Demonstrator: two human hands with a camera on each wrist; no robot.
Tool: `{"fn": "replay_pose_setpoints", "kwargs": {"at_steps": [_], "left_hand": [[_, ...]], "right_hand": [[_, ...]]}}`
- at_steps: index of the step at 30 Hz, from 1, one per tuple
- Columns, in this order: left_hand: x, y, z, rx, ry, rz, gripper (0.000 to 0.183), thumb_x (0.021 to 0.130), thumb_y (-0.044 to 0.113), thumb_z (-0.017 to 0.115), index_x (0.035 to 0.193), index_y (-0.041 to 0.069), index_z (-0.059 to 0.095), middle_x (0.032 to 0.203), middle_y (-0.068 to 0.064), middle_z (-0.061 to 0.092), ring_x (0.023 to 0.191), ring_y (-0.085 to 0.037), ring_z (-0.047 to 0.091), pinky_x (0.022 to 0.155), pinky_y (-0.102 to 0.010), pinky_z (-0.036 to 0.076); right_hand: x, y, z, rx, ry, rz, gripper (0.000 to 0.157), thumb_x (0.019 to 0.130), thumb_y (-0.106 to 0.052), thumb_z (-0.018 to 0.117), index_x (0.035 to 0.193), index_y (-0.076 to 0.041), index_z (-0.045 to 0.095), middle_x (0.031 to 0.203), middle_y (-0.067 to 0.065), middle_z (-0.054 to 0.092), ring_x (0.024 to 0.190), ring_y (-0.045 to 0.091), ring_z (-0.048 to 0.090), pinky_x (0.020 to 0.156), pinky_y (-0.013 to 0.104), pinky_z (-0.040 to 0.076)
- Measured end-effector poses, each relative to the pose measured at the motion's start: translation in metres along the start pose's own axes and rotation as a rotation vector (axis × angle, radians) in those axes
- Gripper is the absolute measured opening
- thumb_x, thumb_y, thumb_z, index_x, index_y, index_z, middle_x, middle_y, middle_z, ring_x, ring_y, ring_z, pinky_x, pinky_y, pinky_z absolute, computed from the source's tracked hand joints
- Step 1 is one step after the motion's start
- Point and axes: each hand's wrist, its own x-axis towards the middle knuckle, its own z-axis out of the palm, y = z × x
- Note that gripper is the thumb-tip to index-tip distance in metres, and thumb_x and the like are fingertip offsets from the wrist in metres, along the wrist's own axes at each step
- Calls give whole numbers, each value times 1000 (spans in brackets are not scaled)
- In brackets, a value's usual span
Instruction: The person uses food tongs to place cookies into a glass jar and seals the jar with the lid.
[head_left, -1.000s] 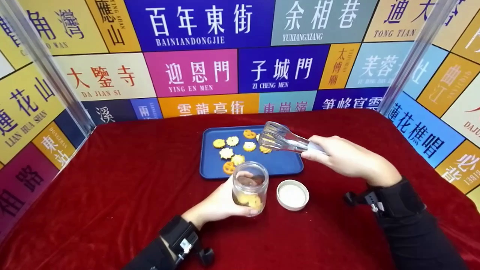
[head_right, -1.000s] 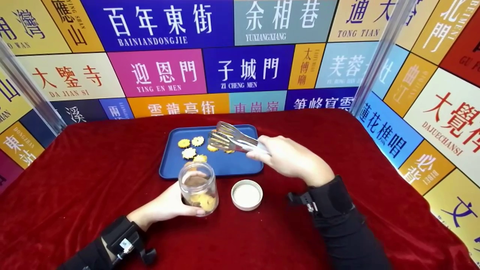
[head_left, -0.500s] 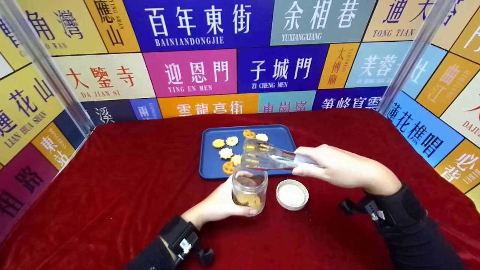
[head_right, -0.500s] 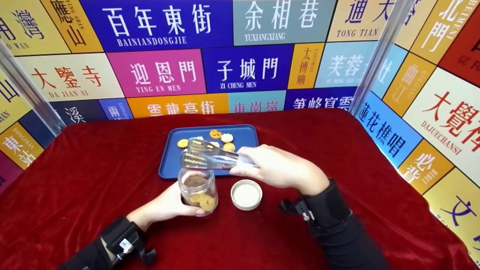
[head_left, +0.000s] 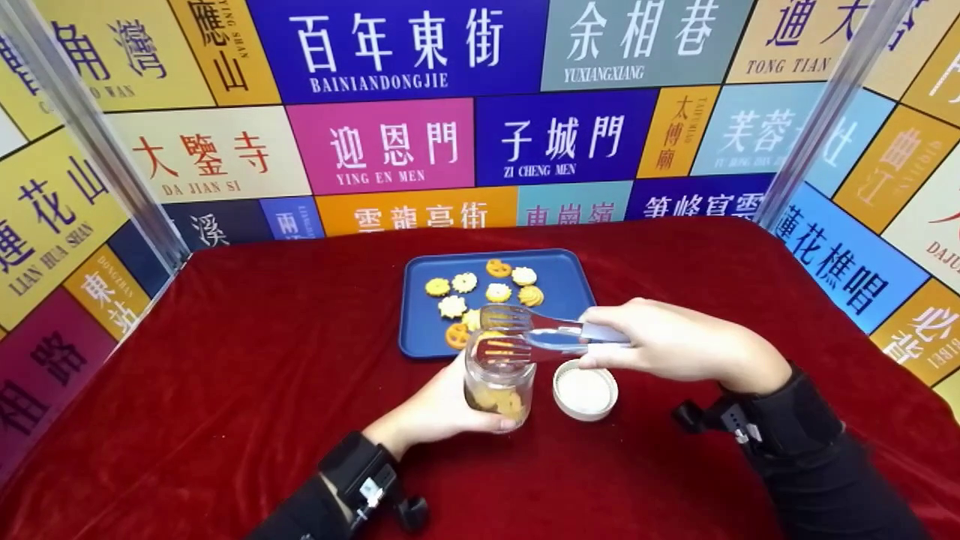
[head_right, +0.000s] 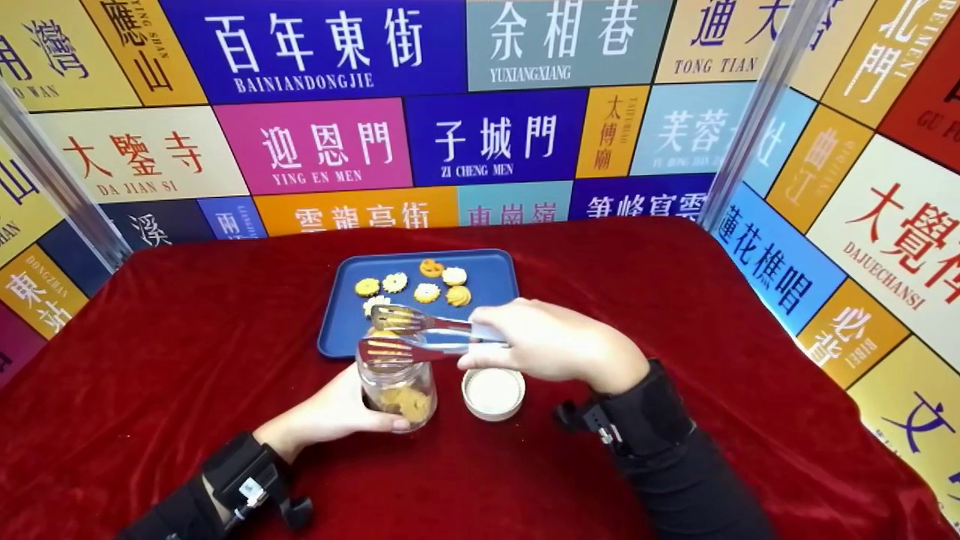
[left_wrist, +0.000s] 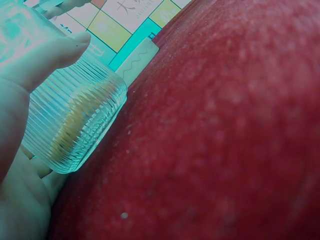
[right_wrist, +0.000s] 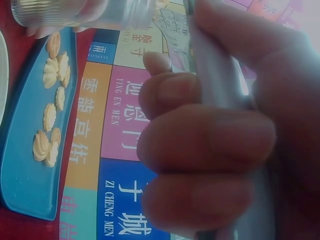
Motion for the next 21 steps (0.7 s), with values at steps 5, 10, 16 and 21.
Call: {"fn": "replay_pose_setpoints", "kwargs": {"at_steps": [5, 10, 16, 21], "left_hand": [[0, 0, 0, 18, 4, 2, 94, 78, 18, 96, 155, 20, 42, 135, 6, 68, 123, -15, 64, 115, -38, 45], [1, -1, 0, 11, -1, 7, 94, 79, 18, 96, 155, 20, 40, 136, 5, 68, 123, -15, 64, 115, -38, 45], [1, -2, 0, 24, 5, 9, 96, 79, 19, 96, 156, 21, 40, 136, 6, 68, 124, -15, 64, 115, -38, 45], [0, -2, -1, 13, 2, -2, 93, 79, 19, 95, 155, 21, 41, 136, 6, 68, 123, -15, 64, 115, -37, 45]], "right_hand": [[1, 0, 2, 0, -9, 3, 33, 102, -62, 62, 98, -30, 61, 74, -15, 53, 61, 4, 47, 59, 24, 40], [1, -1, 1, 3, -9, -6, 35, 102, -63, 61, 100, -28, 63, 76, -15, 55, 63, 4, 49, 61, 25, 41], [1, -3, 1, 3, -12, -5, 33, 103, -58, 64, 96, -26, 62, 74, -15, 51, 63, 5, 49, 61, 25, 40], [2, -2, 1, 0, -14, -5, 28, 103, -52, 66, 96, -25, 61, 73, -14, 50, 62, 5, 48, 60, 25, 40]]}}
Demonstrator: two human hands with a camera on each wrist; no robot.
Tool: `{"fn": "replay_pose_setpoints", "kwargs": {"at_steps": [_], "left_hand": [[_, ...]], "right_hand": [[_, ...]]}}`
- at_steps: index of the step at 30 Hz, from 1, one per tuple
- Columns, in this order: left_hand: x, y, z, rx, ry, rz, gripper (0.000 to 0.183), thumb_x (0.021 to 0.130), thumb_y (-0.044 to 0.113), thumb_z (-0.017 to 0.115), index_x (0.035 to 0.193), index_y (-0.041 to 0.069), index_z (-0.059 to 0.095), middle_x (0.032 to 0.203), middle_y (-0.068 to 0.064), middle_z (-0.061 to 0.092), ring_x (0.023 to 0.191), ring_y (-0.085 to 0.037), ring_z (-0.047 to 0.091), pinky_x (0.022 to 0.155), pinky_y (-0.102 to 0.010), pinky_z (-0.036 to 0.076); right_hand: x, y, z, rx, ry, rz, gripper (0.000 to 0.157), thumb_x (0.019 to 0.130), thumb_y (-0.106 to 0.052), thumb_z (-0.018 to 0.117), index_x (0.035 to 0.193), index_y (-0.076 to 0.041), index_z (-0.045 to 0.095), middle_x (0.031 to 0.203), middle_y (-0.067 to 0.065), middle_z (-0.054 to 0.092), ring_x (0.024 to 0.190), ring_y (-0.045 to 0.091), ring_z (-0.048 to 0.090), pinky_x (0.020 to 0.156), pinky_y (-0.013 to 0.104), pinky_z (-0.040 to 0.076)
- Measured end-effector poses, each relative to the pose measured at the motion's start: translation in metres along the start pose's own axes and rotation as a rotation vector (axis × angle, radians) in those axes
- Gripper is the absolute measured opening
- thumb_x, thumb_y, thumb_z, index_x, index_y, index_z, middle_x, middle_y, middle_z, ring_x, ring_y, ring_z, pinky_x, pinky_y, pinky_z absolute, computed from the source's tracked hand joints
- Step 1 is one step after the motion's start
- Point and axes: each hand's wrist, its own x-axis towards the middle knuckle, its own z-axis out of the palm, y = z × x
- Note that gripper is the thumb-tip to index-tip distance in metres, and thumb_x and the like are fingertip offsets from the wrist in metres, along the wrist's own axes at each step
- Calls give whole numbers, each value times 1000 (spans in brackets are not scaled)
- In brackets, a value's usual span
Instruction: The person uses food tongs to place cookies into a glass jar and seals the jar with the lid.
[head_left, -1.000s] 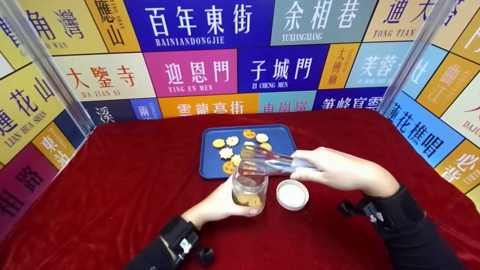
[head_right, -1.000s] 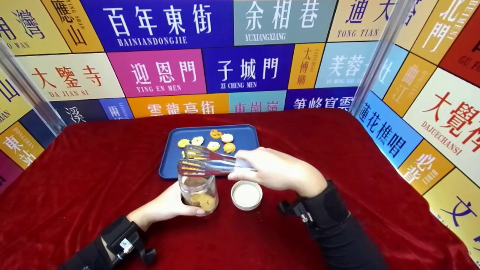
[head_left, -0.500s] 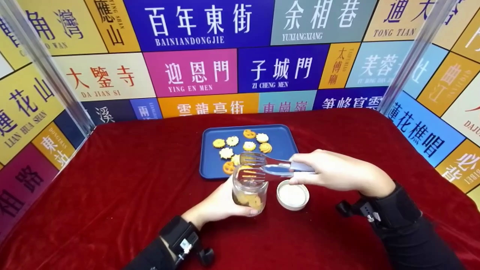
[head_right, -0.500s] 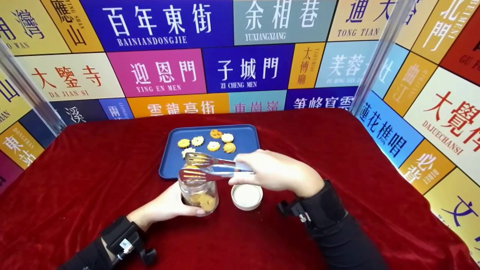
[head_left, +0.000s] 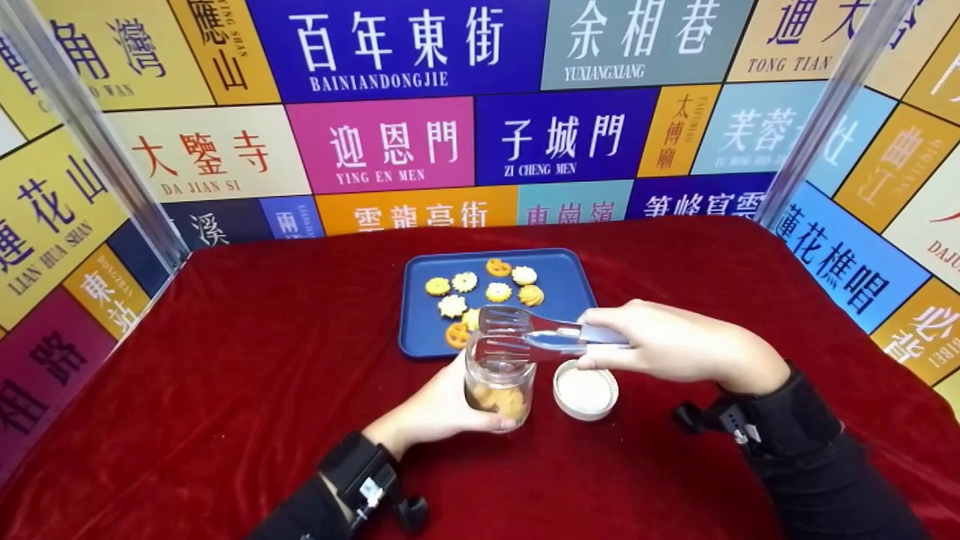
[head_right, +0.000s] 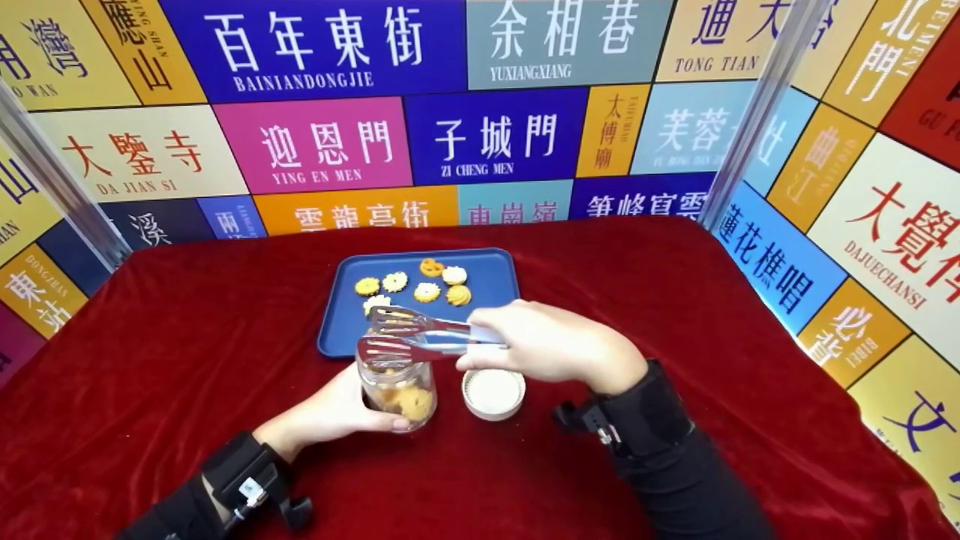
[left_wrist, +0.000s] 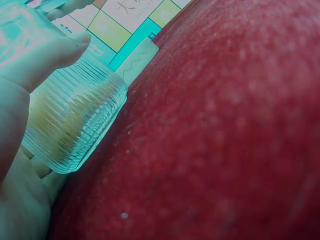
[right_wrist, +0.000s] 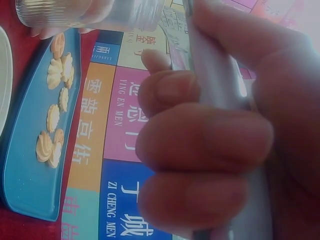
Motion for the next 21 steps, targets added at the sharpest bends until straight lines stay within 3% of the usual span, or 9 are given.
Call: {"fn": "replay_pose_setpoints", "kwargs": {"at_steps": [17, 21], "left_hand": [[-1, 2, 0, -35, -10, -7, 92, 81, 16, 94, 155, 22, 40, 136, 2, 67, 121, -19, 65, 112, -38, 48], [-1, 2, 0, -33, -4, 1, 91, 79, 16, 95, 153, 19, 42, 135, 1, 68, 121, -18, 65, 112, -36, 48]], "right_hand": [[1, 2, 0, 16, -3, 24, 33, 101, -54, 69, 94, -24, 59, 72, -13, 49, 62, 5, 47, 60, 24, 39], [2, 5, 1, 17, 43, 17, 33, 100, -57, 69, 100, -25, 62, 75, -13, 53, 63, 6, 49, 61, 25, 41]]}}
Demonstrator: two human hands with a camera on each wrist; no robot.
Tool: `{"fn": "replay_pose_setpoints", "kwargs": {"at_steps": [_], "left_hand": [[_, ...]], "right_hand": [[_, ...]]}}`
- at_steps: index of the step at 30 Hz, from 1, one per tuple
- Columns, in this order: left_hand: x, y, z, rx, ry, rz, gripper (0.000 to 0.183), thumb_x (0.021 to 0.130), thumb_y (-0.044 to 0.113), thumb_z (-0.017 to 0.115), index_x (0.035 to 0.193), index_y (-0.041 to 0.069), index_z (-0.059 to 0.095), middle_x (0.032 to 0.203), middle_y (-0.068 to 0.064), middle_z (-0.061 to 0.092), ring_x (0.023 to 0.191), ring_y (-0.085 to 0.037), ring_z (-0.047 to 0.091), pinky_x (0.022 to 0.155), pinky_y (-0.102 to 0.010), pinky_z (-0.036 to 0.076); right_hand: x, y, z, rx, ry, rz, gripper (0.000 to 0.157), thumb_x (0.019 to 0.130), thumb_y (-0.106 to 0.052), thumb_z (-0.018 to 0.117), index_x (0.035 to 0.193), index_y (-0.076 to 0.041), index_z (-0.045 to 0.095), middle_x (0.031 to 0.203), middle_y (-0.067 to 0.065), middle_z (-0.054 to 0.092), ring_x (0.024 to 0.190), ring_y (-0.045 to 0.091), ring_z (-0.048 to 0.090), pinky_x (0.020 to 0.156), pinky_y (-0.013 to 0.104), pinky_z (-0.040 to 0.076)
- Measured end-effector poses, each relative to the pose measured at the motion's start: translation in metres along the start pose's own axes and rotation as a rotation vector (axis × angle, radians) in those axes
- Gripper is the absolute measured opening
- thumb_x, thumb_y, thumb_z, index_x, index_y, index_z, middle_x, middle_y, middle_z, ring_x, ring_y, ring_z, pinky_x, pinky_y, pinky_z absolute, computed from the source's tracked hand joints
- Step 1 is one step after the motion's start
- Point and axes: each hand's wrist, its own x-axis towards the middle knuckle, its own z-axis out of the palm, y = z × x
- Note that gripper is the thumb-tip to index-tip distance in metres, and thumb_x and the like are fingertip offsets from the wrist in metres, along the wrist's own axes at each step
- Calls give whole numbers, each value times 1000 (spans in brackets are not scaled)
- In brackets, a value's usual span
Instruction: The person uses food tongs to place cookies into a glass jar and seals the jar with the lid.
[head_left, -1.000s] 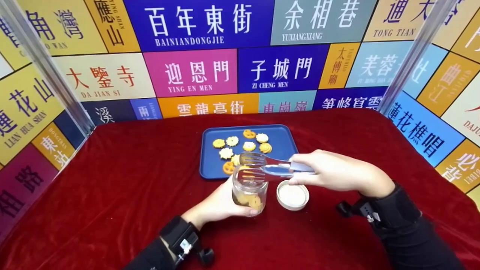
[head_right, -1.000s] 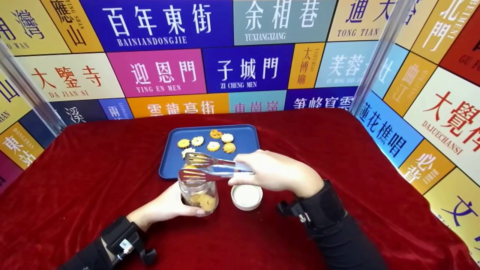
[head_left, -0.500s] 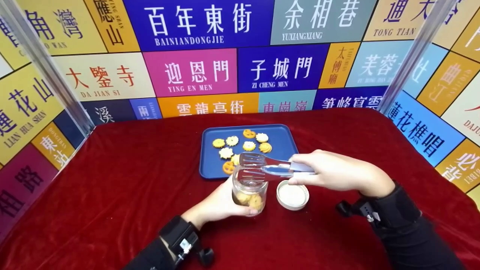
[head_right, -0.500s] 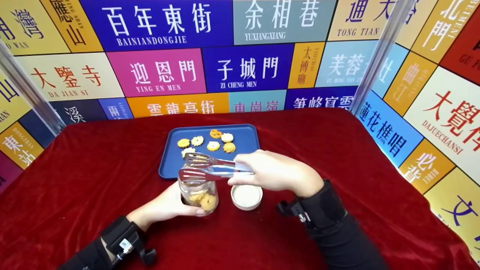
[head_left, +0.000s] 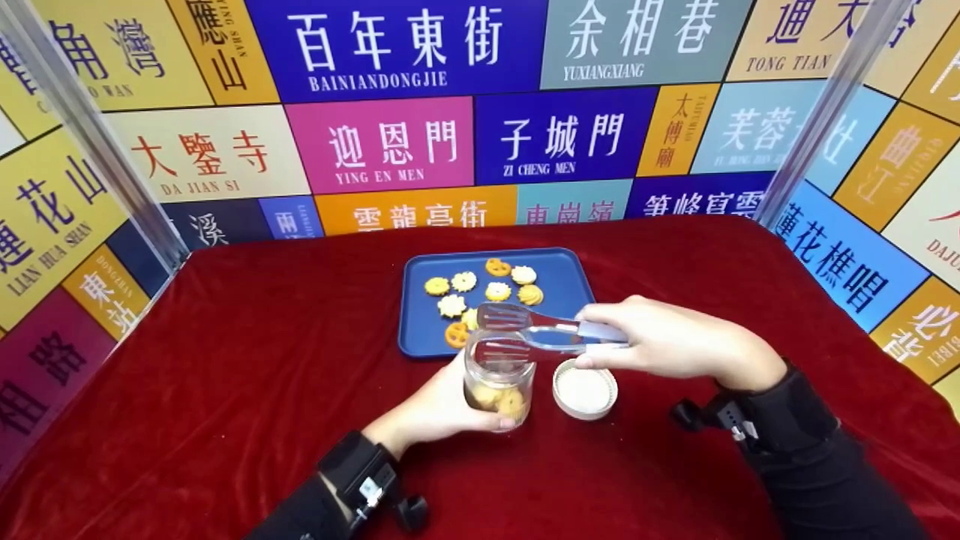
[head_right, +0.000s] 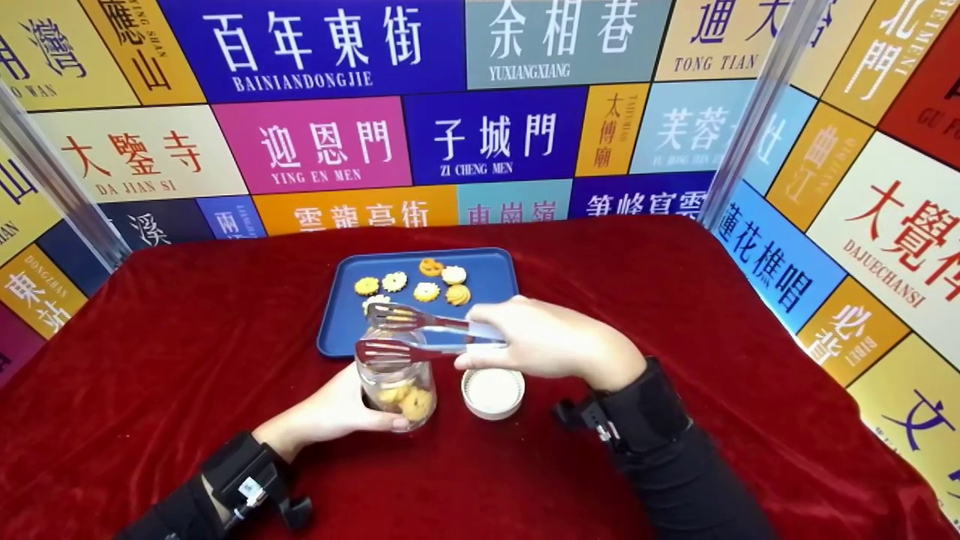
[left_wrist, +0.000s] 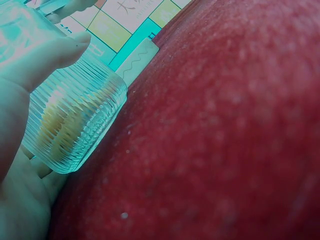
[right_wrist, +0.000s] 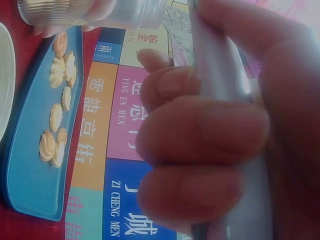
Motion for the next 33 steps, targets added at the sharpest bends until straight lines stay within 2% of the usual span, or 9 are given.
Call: {"fn": "replay_pose_setpoints", "kwargs": {"at_steps": [6, 9, 13, 18, 22, 27, 31, 33], "left_hand": [[2, 0, 1, -50, -3, 47, 85, 78, 8, 94, 147, 8, 45, 135, -7, 67, 124, -20, 64, 113, -34, 47], [1, 0, 1, -47, -3, 44, 87, 78, 9, 95, 149, 11, 45, 136, -5, 67, 125, -19, 64, 113, -34, 47], [1, -1, 1, -45, -6, 39, 88, 78, 9, 95, 150, 12, 44, 136, -5, 67, 125, -19, 64, 113, -34, 47], [2, -3, 1, -32, -3, 38, 88, 79, 11, 95, 151, 13, 44, 136, -4, 67, 125, -19, 63, 113, -34, 47], [3, -3, 1, -30, -2, 39, 87, 79, 12, 95, 150, 15, 45, 136, -4, 66, 125, -19, 63, 113, -34, 47], [2, -3, 1, -47, -4, 38, 88, 78, 11, 94, 150, 15, 45, 136, -5, 67, 125, -20, 64, 113, -35, 47], [1, -2, 1, -40, 0, 30, 87, 78, 9, 94, 150, 15, 45, 135, -3, 67, 125, -19, 63, 113, -34, 47], [1, -2, 1, -38, 1, 26, 86, 79, 9, 94, 150, 16, 45, 135, -3, 67, 125, -19, 63, 113, -34, 47]], "right_hand": [[0, 7, -3, 41, 194, 98, 37, 100, -56, 69, 114, -22, 65, 78, -6, 59, 63, 11, 51, 58, 29, 43], [2, 14, -5, 16, 264, 166, 40, 100, -57, 69, 113, -19, 65, 76, -3, 57, 62, 14, 49, 57, 31, 41], [6, 27, -4, 4, 312, 251, 44, 101, -56, 69, 117, -15, 64, 78, 1, 58, 64, 18, 49, 58, 34, 41], [10, 41, 0, 24, 324, 326, 39, 103, -43, 70, 125, -12, 62, 84, 5, 62, 69, 21, 54, 62, 35, 44], [13, 51, 6, 26, 323, 325, 33, 102, -31, 70, 124, -7, 63, 87, 7, 64, 74, 22, 58, 65, 36, 46], [21, 61, 17, 26, 277, 325, 30, 103, -31, 70, 116, -5, 64, 82, 7, 61, 68, 21, 58, 61, 34, 47], [25, 69, 26, 75, 214, 367, 33, 106, -33, 67, 122, -5, 59, 78, 8, 61, 55, 20, 60, 53, 34, 51], [27, 72, 30, 79, 204, 371, 36, 106, -34, 67, 125, -4, 58, 78, 8, 61, 55, 20, 61, 52, 34, 51]]}}
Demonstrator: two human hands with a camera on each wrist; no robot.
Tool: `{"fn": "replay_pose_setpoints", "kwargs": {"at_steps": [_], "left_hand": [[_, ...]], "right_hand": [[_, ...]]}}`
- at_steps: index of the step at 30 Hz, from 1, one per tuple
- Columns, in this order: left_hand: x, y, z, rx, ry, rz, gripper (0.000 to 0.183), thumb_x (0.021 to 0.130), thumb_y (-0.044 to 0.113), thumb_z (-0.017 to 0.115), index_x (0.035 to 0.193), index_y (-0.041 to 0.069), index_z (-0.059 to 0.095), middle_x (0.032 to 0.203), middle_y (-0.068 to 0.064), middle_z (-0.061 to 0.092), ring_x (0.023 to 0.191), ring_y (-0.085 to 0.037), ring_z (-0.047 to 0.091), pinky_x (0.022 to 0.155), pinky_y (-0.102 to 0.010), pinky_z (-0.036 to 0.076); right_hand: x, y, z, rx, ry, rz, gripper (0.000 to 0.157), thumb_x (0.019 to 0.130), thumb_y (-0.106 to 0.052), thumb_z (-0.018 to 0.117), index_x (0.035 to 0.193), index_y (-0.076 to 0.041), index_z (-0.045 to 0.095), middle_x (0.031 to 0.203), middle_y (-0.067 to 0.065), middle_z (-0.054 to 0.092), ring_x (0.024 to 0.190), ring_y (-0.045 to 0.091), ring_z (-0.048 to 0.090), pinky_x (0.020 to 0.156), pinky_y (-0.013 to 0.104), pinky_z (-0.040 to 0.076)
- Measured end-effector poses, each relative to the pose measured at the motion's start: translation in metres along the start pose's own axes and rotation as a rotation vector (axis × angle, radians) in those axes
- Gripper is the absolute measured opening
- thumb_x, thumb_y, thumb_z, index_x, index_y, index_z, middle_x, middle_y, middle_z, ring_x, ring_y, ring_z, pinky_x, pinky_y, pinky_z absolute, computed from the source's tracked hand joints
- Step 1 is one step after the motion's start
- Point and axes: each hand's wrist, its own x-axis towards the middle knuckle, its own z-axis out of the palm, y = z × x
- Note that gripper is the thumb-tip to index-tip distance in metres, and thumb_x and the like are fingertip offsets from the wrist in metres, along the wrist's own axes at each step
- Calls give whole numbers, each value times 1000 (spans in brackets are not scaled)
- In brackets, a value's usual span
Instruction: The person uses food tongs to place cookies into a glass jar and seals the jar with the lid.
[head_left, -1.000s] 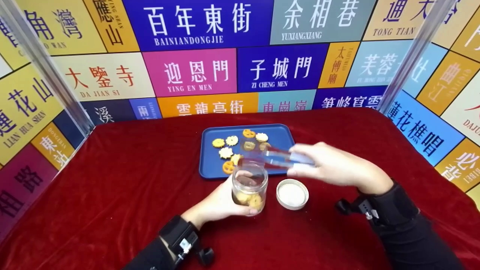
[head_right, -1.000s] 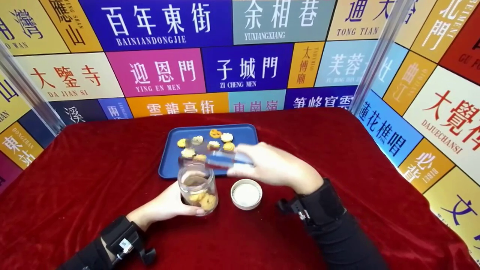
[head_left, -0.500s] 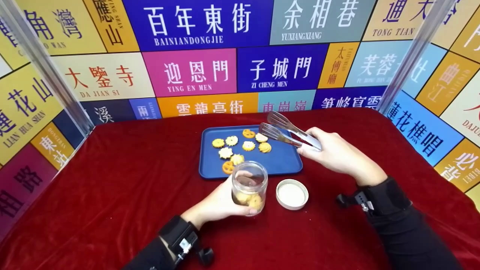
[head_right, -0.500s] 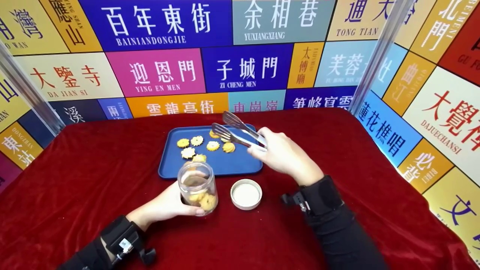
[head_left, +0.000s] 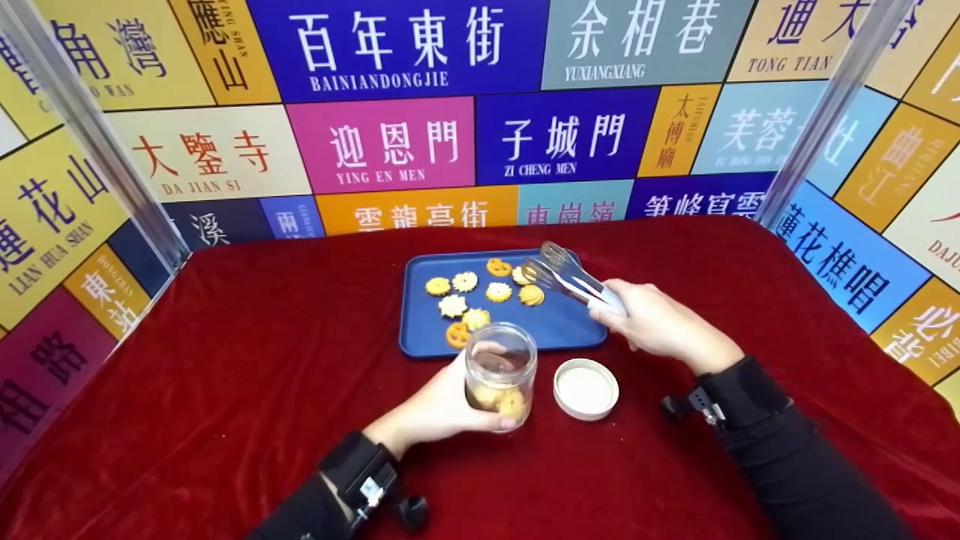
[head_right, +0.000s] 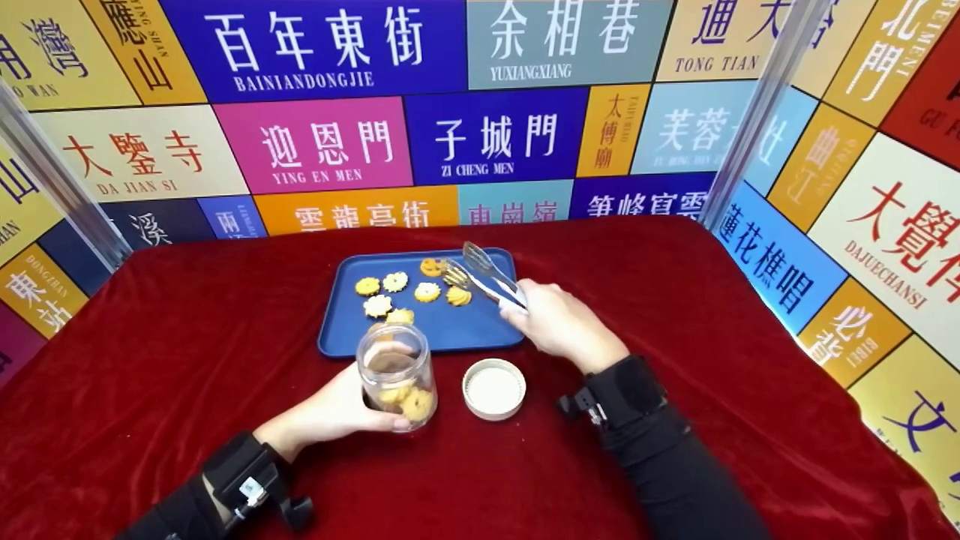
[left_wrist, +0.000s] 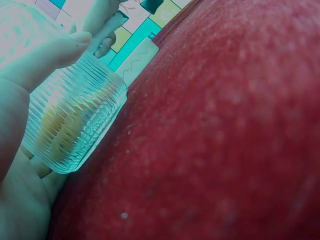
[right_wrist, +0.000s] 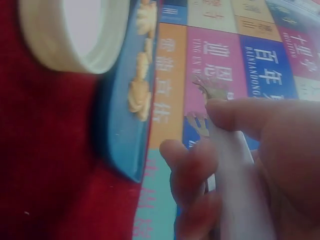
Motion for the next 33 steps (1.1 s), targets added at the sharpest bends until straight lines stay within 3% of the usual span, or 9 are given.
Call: {"fn": "replay_pose_setpoints", "kwargs": {"at_steps": [5, 11, 16, 22, 27, 33], "left_hand": [[0, 0, 0, -2, -1, -4, 86, 79, 8, 94, 149, 15, 45, 135, -3, 67, 124, -19, 64, 113, -35, 47], [0, 0, 0, -3, -1, 0, 86, 79, 8, 94, 149, 14, 45, 134, -3, 67, 124, -19, 64, 112, -35, 48], [0, 1, 0, 13, -1, 2, 87, 78, 10, 95, 149, 13, 45, 135, -3, 67, 124, -18, 64, 113, -34, 47], [1, 0, 1, 9, -5, 3, 86, 79, 11, 95, 148, 10, 44, 135, -4, 67, 124, -19, 64, 113, -34, 48], [1, 0, 1, 5, -6, 11, 87, 79, 11, 95, 149, 10, 44, 135, -5, 67, 124, -19, 64, 113, -34, 48], [1, 0, 0, -2, -2, 16, 87, 78, 8, 94, 149, 11, 44, 135, -5, 67, 124, -19, 64, 113, -34, 48]], "right_hand": [[4, 5, 11, -42, 18, -30, 35, 105, -33, 69, 119, -1, 62, 78, 8, 61, 60, 17, 60, 56, 33, 51], [8, 8, 20, -34, -3, 29, 33, 103, -33, 72, 112, -3, 64, 78, 9, 63, 56, 17, 63, 53, 32, 53], [8, 9, 25, -69, 19, 19, 31, 102, -32, 73, 106, -3, 65, 77, 7, 62, 57, 16, 62, 55, 31, 52], [8, 8, 30, -151, 65, -31, 32, 104, -35, 71, 108, -3, 67, 78, 5, 61, 72, 22, 60, 69, 39, 49], [7, 8, 30, -179, 80, -47, 31, 104, -34, 71, 112, -4, 69, 84, 6, 64, 80, 25, 60, 75, 44, 49], [6, 11, 21, -183, 51, -67, 23, 103, -31, 72, 104, -8, 70, 79, 2, 60, 73, 21, 56, 70, 38, 45]]}}
